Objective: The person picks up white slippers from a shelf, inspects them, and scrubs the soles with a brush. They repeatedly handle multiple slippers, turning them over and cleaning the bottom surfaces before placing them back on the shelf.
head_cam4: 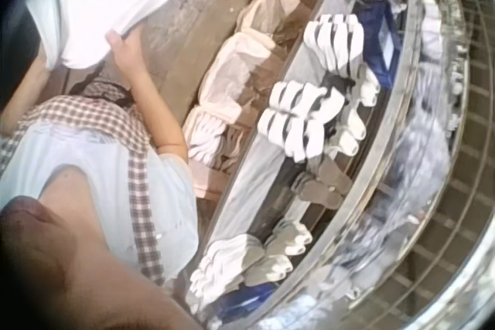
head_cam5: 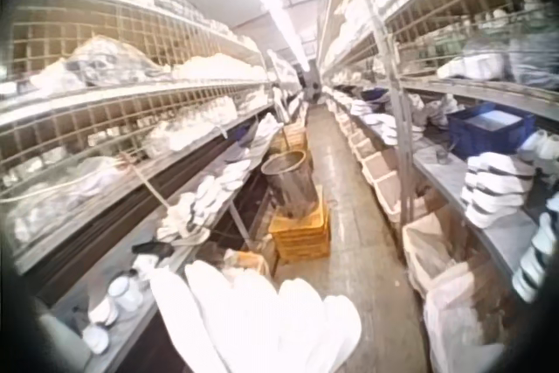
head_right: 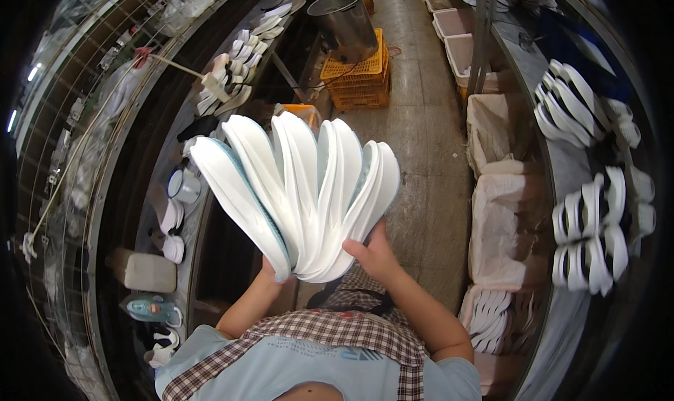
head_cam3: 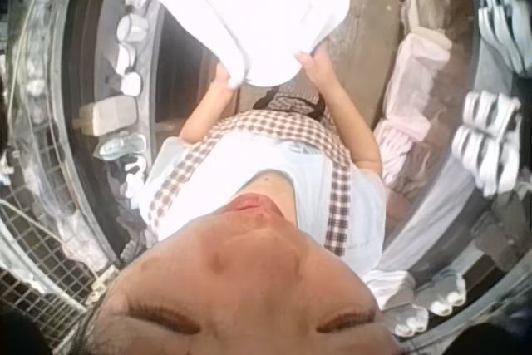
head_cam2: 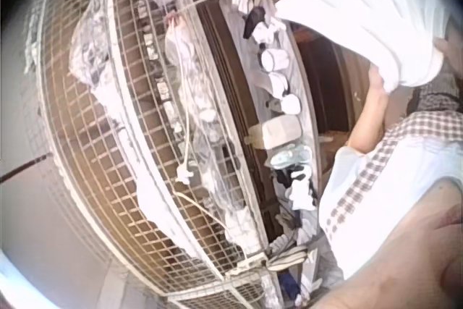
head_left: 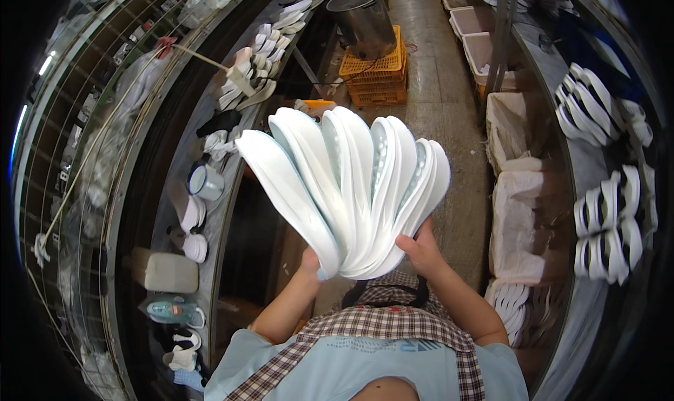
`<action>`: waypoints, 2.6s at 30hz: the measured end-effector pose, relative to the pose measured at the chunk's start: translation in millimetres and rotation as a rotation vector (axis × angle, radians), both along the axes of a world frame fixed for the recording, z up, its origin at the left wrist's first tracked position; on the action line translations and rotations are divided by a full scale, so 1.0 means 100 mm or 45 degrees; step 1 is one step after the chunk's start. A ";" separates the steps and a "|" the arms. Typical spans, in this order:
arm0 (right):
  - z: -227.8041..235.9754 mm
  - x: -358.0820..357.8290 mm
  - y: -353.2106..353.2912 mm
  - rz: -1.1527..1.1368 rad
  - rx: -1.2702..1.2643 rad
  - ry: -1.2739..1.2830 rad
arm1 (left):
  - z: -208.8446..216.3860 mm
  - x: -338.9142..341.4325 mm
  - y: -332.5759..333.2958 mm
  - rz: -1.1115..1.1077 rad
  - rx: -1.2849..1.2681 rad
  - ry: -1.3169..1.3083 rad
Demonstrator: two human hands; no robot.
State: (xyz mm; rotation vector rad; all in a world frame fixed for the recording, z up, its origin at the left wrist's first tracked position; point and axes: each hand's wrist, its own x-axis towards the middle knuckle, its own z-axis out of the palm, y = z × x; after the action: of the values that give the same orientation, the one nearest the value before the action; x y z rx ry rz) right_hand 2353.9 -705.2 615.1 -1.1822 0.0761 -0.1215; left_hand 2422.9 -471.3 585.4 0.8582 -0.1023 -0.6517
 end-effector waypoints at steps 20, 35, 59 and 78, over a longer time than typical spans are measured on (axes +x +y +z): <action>-0.21 4.67 -1.98 -0.194 0.034 -0.116 | -0.35 4.73 -1.91 -0.141 -0.181 0.137; -0.67 7.10 -4.33 -0.189 0.057 0.314 | 0.84 8.11 -3.55 0.652 0.446 -0.391; -1.04 8.32 -4.53 -0.974 0.073 0.819 | -0.31 13.15 -4.68 -0.017 2.406 -1.725; -1.10 8.45 -4.19 -0.977 -0.006 0.870 | 0.04 13.38 -4.76 0.044 2.188 -2.090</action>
State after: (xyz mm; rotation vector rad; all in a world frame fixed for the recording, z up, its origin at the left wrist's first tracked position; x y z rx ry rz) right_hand 3198.9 -1123.8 504.9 -1.1019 1.1329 -0.3844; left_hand 3760.5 -947.6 589.5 2.8774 -1.0977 0.3878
